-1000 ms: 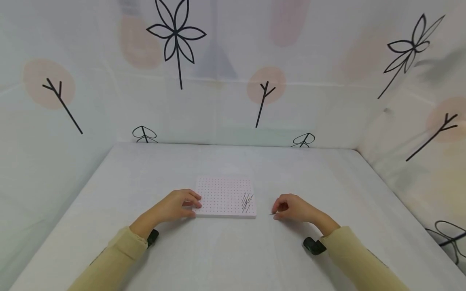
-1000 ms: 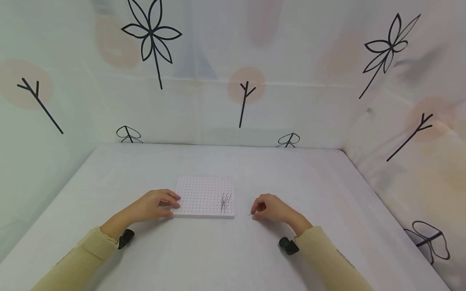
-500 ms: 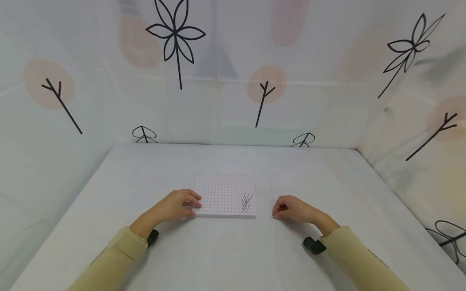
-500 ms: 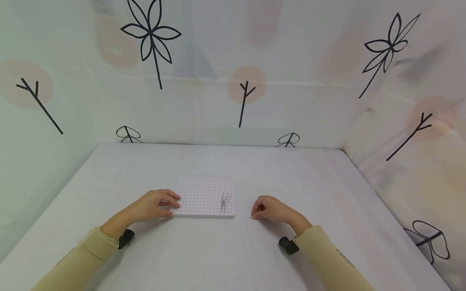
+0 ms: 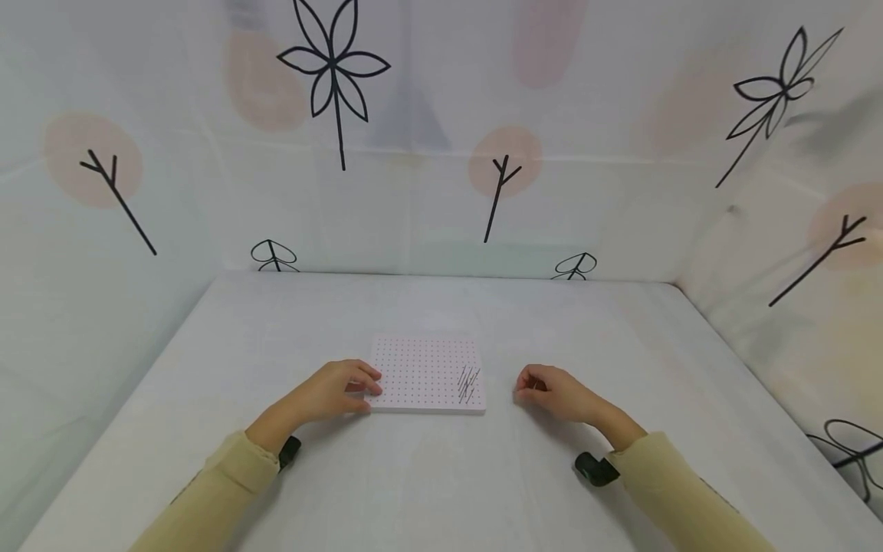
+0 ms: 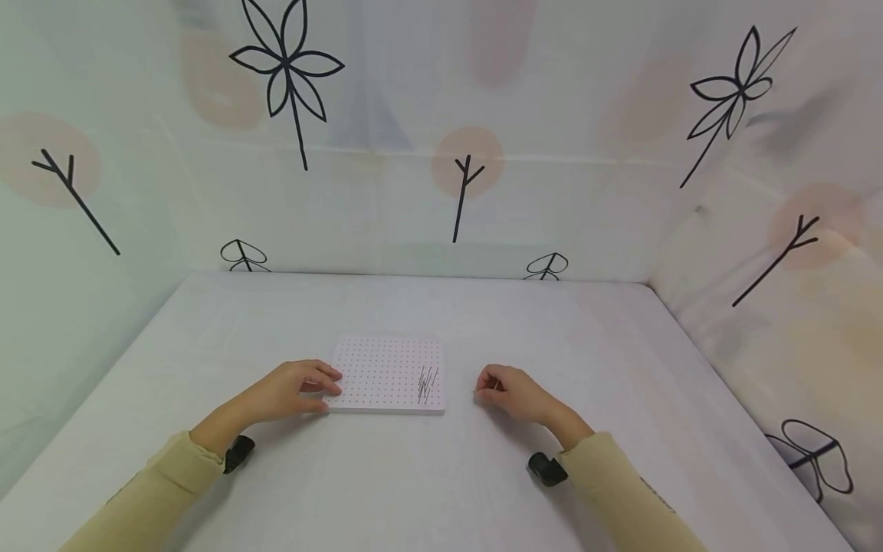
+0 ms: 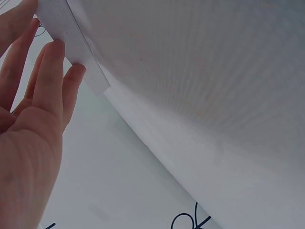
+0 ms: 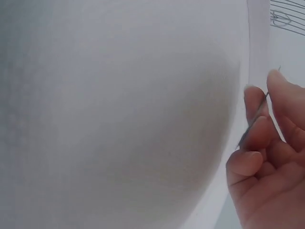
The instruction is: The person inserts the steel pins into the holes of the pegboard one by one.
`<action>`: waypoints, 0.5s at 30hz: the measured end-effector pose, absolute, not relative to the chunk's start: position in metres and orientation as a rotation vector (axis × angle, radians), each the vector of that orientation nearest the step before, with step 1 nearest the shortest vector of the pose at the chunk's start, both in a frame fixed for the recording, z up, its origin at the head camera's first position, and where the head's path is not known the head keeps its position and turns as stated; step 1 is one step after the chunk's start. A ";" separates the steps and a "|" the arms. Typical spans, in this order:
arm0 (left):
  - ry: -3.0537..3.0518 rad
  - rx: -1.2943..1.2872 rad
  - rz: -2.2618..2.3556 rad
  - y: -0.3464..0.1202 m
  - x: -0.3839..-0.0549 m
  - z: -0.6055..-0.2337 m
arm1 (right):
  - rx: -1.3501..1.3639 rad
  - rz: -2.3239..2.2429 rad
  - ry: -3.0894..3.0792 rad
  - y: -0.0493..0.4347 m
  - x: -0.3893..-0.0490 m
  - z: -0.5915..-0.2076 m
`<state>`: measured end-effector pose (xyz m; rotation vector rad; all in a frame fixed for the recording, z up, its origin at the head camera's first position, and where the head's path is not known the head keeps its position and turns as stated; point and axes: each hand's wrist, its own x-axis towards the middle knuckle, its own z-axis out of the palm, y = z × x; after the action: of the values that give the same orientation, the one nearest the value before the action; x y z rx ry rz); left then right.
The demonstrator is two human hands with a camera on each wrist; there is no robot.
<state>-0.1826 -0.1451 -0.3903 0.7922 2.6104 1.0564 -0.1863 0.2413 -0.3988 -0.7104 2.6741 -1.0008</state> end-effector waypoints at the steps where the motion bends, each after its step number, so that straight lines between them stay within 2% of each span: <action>1: 2.609 0.793 1.057 -0.145 -0.183 -0.390 | -0.714 -1.003 2.691 0.241 -0.187 -0.399; 15: 2.597 0.790 1.064 -0.144 -0.182 -0.389 | -0.619 -1.239 2.741 0.228 -0.182 -0.394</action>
<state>-0.1822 -0.1442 -0.3892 0.7901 2.5972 1.0641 -0.1824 0.2283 -0.3943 -0.6194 2.7406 -1.2392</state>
